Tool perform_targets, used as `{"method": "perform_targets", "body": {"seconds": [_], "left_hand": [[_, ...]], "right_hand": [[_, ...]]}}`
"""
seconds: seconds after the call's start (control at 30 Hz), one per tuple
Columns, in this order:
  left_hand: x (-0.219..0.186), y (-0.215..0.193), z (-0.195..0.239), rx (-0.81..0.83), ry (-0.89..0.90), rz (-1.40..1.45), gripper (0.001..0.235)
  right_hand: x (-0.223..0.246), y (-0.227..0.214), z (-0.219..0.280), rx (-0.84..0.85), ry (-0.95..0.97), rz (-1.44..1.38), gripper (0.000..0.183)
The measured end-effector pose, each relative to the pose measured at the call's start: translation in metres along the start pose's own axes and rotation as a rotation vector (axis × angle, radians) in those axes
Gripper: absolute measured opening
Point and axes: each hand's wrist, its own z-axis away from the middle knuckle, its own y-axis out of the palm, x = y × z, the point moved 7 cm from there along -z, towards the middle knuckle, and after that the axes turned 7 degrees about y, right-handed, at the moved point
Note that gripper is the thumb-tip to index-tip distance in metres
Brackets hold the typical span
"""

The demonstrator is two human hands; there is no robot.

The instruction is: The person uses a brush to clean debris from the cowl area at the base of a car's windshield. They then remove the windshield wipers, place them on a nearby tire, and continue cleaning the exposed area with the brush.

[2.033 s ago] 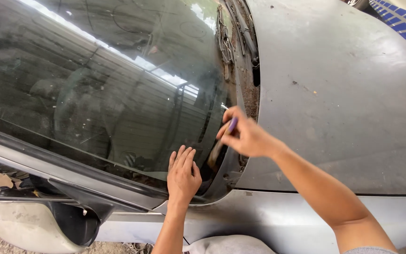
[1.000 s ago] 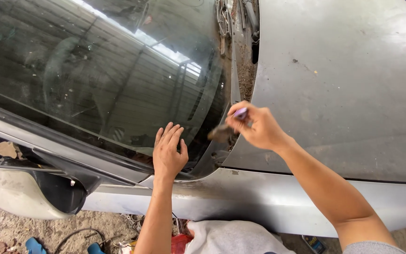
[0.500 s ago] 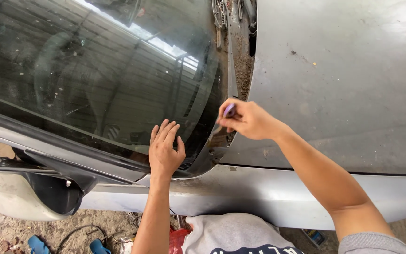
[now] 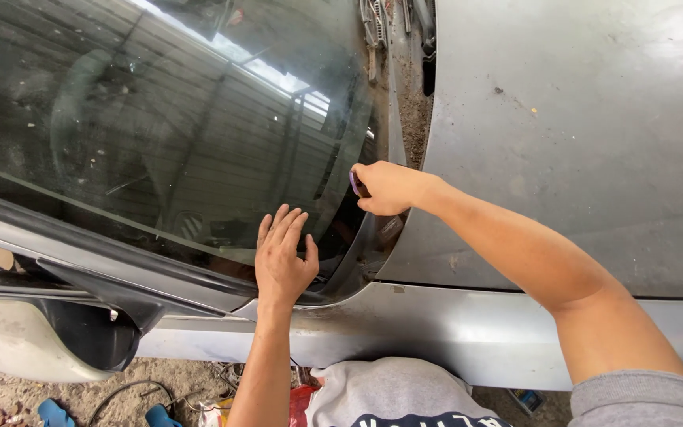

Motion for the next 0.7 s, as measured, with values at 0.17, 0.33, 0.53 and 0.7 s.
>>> {"method": "perform_targets", "body": {"seconds": [0.17,0.33,0.53,0.7], "left_hand": [[0.0,-0.001,-0.001,0.023,-0.026,0.025,0.037],[0.001,-0.002,-0.002,0.003,-0.027,0.053,0.038],[0.004,0.003,0.002,-0.003,0.002,0.033,0.037],[0.003,0.003,0.001,-0.008,0.008,0.019,0.037]], "right_hand": [[0.029,-0.031,0.009,-0.141,-0.009,0.339,0.046],[0.063,-0.053,0.055,-0.174,-0.04,0.043,0.032],[0.038,-0.018,0.066,-0.042,-0.111,-0.086,0.02],[0.048,-0.066,0.102,-0.557,-0.192,-0.099,0.012]]}}
